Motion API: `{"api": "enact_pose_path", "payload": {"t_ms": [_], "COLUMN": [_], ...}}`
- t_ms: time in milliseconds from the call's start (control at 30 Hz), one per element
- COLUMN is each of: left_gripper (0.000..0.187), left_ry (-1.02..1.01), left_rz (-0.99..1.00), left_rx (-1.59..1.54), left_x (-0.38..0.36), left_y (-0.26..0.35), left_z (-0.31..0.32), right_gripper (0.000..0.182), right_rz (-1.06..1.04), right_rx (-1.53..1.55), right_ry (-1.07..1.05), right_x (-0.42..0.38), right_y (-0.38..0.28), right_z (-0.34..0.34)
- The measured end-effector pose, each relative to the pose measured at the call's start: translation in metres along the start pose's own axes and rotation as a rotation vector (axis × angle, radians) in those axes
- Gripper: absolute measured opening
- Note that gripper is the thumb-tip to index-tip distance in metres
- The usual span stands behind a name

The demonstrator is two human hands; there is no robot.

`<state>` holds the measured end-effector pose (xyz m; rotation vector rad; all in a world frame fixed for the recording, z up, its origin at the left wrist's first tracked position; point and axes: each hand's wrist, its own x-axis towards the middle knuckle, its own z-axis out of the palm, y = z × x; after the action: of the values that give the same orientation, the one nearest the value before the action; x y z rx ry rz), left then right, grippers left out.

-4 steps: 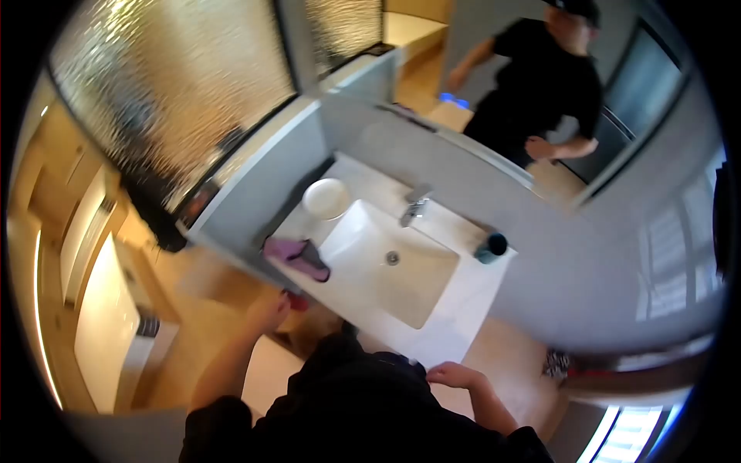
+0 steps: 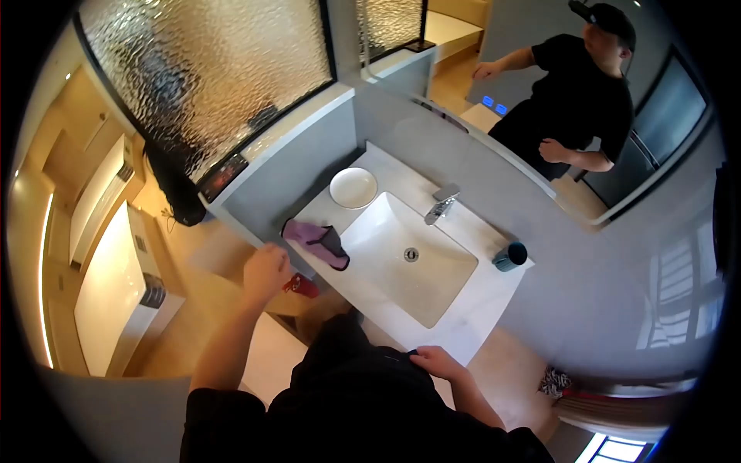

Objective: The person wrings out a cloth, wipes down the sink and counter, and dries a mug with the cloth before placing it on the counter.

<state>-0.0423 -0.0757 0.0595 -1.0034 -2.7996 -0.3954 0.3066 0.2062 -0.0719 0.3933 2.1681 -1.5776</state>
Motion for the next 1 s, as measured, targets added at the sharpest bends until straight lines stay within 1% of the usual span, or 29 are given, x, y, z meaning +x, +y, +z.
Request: {"api": "enact_pose_path", "payload": {"t_ms": [67,133,167,233,267,300,333,400,433,467,500,533,567,633,667,700,767,800,867,933,967,1000], "left_gripper": [0.010,0.011,0.011,0.011,0.011,0.011,0.010,0.015,0.021,0.027,0.035,0.043,0.043,0.050,0.050,0.050,0.046,0.036,0.025,0.016,0.016,0.016], "left_ry": [0.298,0.446,0.435,0.463,0.451,0.350,0.244,0.040,-0.061,-0.164,-0.150,-0.143,-0.180,-0.145,-0.161,-0.190,-0.210,-0.151,-0.161,-0.245,-0.284,-0.182], "left_rz": [0.016,0.026,0.029,-0.081,-0.079,-0.123,-0.169,-0.063,0.015,0.094,0.169,0.250,0.259,0.259,0.244,0.268,0.151,0.177,0.196,0.130,0.157,0.099], "left_rx": [-0.010,0.040,0.037,-0.016,-0.022,-0.224,-0.427,-0.400,-0.366,-0.332,-0.299,-0.268,-0.296,-0.248,-0.247,-0.275,-0.210,-0.246,-0.257,-0.170,-0.172,-0.287], "left_x": [0.006,0.033,0.046,0.064,0.068,0.075,0.080,0.081,0.080,0.077,0.071,0.065,0.065,0.073,0.073,0.075,0.082,0.086,0.094,0.104,0.109,0.108], "left_y": [-0.003,-0.046,-0.060,-0.079,-0.085,-0.086,-0.086,-0.087,-0.088,-0.089,-0.089,-0.090,-0.091,-0.085,-0.085,-0.082,-0.080,-0.084,-0.090,-0.092,-0.098,-0.106], "left_z": [0.019,0.015,0.007,-0.009,-0.003,0.005,0.016,0.066,0.101,0.136,0.172,0.199,0.218,0.252,0.267,0.266,0.262,0.273,0.290,0.297,0.309,0.318], "right_gripper": [0.031,0.031,0.031,0.030,0.031,0.031,0.031,0.031,0.031,0.031,0.031,0.031,0.031,0.031,0.030,0.030,0.030,0.030,0.031,0.030,0.028,0.028], "right_rz": [0.082,-0.049,-0.039,0.004,0.048,0.059,0.135,0.262,0.281,0.272,0.266,0.231,0.212,0.208,0.184,0.226,0.215,0.253,0.299,0.322,0.339,0.356], "right_rx": [-0.010,0.165,0.173,0.124,0.078,0.080,0.041,-0.017,-0.025,-0.085,-0.143,-0.189,-0.225,-0.179,-0.214,-0.197,-0.198,-0.183,-0.224,-0.196,-0.154,-0.116], "right_ry": [-0.013,0.039,0.039,0.109,0.126,0.128,0.171,0.233,0.226,0.263,0.298,0.290,0.286,0.218,0.190,0.205,0.231,0.256,0.291,0.349,0.383,0.408], "right_x": [-0.017,-0.002,0.004,0.012,0.015,0.022,0.028,0.042,0.053,0.065,0.077,0.095,0.108,0.132,0.140,0.144,0.153,0.157,0.158,0.160,0.160,0.156], "right_y": [-0.001,-0.002,-0.001,0.003,-0.003,-0.002,0.002,-0.002,-0.008,-0.014,-0.017,-0.014,-0.013,-0.033,-0.043,-0.050,-0.061,-0.065,-0.068,-0.058,-0.058,-0.055], "right_z": [-0.010,-0.001,0.000,-0.003,-0.005,-0.009,-0.010,-0.008,-0.007,-0.002,0.004,0.011,0.019,0.025,0.026,0.028,0.031,0.027,0.027,0.031,0.032,0.035]}}
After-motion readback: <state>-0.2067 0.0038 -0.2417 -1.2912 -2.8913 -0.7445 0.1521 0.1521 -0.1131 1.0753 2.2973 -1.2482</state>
